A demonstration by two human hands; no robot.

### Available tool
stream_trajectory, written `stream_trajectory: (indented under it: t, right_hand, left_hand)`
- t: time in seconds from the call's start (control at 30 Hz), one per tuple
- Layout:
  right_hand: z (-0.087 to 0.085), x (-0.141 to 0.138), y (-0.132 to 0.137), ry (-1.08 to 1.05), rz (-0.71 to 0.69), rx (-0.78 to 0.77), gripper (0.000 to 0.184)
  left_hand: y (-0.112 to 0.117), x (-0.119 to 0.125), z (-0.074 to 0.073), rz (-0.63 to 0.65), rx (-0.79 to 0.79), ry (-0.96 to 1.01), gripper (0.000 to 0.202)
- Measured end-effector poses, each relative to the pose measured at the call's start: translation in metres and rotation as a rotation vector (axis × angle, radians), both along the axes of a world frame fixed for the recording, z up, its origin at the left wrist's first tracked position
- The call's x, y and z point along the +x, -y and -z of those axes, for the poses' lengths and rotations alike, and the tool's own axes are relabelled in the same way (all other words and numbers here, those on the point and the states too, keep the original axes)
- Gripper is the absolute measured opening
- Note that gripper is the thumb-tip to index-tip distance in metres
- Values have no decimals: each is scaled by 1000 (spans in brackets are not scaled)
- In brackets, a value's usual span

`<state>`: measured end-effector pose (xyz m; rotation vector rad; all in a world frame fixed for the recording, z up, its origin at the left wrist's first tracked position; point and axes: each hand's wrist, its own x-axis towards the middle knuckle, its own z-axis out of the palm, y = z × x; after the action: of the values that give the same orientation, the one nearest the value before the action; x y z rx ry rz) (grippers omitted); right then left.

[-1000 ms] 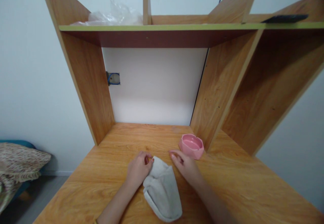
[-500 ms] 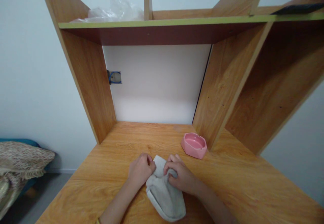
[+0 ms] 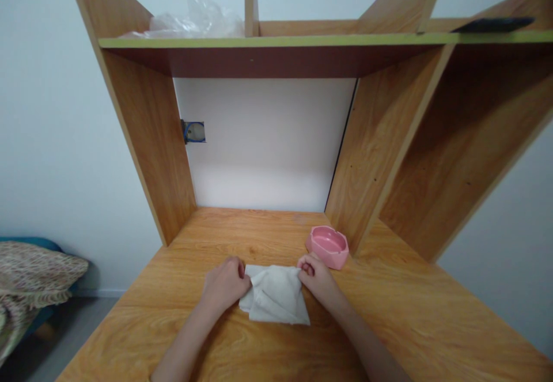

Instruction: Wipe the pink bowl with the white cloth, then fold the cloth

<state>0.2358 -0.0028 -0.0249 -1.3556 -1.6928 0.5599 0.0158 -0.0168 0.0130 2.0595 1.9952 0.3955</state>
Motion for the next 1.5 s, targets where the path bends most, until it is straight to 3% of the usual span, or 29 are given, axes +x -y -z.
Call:
stream_trajectory:
  t: [0.1,0.23,0.37,0.57,0.73,1.13,1.37,1.5]
  right_hand:
    - [0,0,0,-2,1,-11,12]
    - [-1,0,1,0,-4,-30,13]
    - [1,0,0,2,-3,-43,14]
    - [3,0,-1,0,-18,-41,14]
    - [-2,-1,3,10,-49,-29,13]
    - [0,0,2,2,-37,5,7]
    - [-5,-4,5,10,-107,-39,10]
    - [-4,-3,4,20,-80,-36,5]
  left_hand:
    - [1,3,-2,24,106,130,24]
    - [-2,3,1,171,140,391,38]
    - [-5,1,9,282,89,471,27]
    - [-6,2,17,283,40,410,17]
    - [-12,2,18,189,127,619,10]
    - [-19,3,20,49,170,760,10]
    - [-22,7,24,63,91,874,18]
    - [-19,11,23,89,39,926,25]
